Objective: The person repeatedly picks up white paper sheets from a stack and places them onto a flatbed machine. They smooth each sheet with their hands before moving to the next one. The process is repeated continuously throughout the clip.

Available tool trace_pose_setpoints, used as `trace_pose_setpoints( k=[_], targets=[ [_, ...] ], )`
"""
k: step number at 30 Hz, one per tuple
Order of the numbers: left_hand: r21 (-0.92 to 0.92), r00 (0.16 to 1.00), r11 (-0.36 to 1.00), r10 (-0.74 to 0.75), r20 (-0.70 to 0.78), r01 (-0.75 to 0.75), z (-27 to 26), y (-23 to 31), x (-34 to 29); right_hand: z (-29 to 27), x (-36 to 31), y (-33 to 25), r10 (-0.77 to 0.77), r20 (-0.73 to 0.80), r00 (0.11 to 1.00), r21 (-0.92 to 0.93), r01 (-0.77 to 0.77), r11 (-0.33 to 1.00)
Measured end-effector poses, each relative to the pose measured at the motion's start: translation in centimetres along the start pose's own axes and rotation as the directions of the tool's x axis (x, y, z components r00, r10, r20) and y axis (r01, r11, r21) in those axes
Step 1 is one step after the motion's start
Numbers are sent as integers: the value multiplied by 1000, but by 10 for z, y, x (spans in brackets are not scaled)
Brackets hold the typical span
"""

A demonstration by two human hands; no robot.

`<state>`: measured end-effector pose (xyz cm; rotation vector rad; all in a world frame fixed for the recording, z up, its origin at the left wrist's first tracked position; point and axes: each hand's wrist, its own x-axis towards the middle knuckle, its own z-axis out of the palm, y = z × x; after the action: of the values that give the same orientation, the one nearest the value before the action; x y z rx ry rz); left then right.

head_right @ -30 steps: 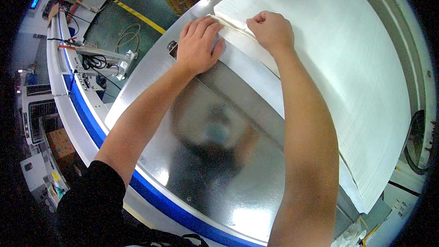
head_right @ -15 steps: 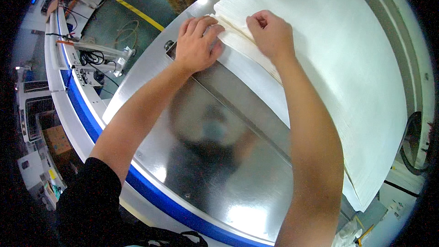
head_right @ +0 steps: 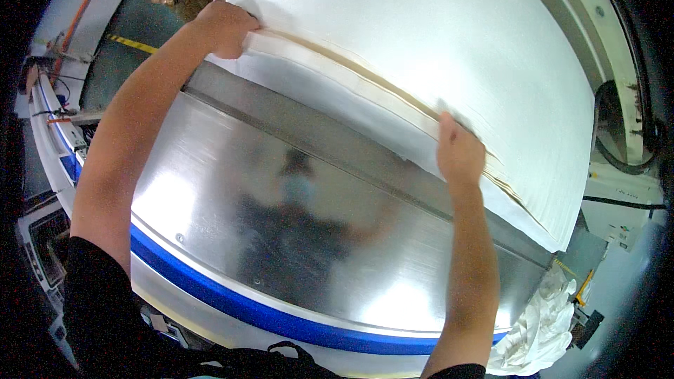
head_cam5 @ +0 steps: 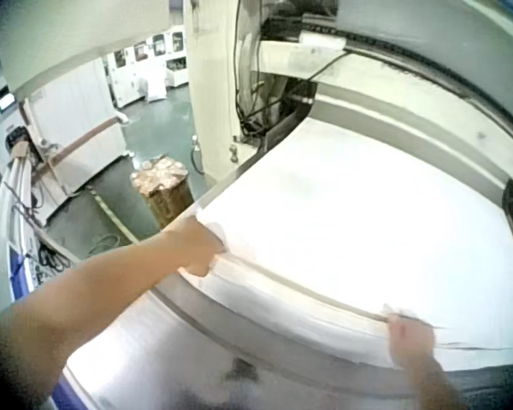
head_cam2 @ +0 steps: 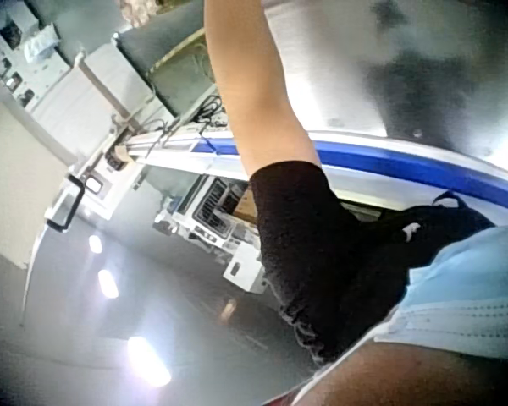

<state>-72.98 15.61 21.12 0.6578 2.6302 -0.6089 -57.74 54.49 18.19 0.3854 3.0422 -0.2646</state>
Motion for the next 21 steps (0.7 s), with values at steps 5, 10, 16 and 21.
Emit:
trace_pose_setpoints(
  k=[5, 10, 16, 21],
  targets=[
    [106, 996, 994, 4, 95, -14, 1, -1, 25, -21, -16, 97, 165, 10, 986, -92, -163, 982],
    [85, 999, 996, 23, 32, -26, -3, -1, 24, -20, -29, 187, 189, -97, 977, -201, -205, 958],
    [126, 999, 991, -50, 6, 49, 7, 0, 19, -24, -37, 208, 90, -136, 987, -143, -109, 984],
    [89, 994, 990, -108, -31, 110, 19, 14, 30, -23, -42, 248, 153, -199, 968, -111, -178, 978]
  ],
)
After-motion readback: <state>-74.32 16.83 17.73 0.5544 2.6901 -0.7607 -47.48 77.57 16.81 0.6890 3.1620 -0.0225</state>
